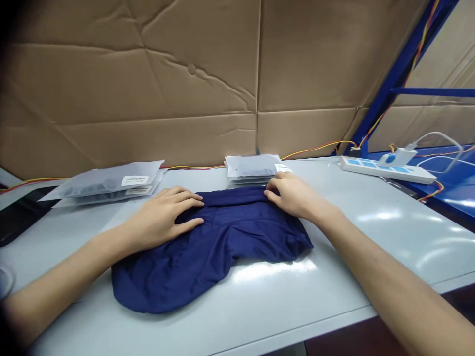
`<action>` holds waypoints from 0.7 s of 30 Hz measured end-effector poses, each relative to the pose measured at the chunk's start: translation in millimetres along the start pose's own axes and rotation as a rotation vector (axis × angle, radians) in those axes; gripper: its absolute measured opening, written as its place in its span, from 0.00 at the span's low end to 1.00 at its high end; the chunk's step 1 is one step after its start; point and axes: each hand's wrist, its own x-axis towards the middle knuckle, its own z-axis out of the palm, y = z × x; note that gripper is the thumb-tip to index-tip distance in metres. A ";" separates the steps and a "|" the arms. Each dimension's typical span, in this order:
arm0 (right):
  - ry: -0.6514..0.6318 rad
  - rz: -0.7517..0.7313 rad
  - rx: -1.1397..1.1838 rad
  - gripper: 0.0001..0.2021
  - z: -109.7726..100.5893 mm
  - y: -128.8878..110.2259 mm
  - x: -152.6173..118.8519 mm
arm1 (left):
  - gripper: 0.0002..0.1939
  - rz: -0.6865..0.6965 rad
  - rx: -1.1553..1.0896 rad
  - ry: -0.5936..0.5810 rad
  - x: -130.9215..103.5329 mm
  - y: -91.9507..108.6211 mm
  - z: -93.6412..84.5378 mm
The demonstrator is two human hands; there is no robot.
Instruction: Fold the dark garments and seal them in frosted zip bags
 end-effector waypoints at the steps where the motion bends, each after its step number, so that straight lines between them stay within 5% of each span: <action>1: 0.001 0.000 0.002 0.14 0.5 0.5 0.0 | 0.19 -0.004 -0.007 0.001 -0.2 -0.1 0.6; 6: -0.017 0.004 0.012 0.14 0.6 2.0 2.2 | 0.19 0.003 -0.011 0.005 0.2 -1.0 -4.3; 10: 0.003 0.026 0.059 0.15 -12.2 0.2 -4.2 | 0.18 -0.038 -0.061 0.069 -11.0 2.3 -25.1; 15: 0.036 0.013 0.318 0.13 -38.8 -5.8 -50.8 | 0.13 -0.064 -0.135 0.087 -68.8 9.5 -43.8; 19: -0.126 -0.069 0.376 0.13 -42.5 -9.8 -101.0 | 0.18 -0.055 -0.108 0.022 -120.8 11.1 -32.9; 21: -0.150 -0.077 0.363 0.11 -37.7 -10.7 -116.4 | 0.12 -0.027 -0.121 0.040 -134.5 12.4 -25.9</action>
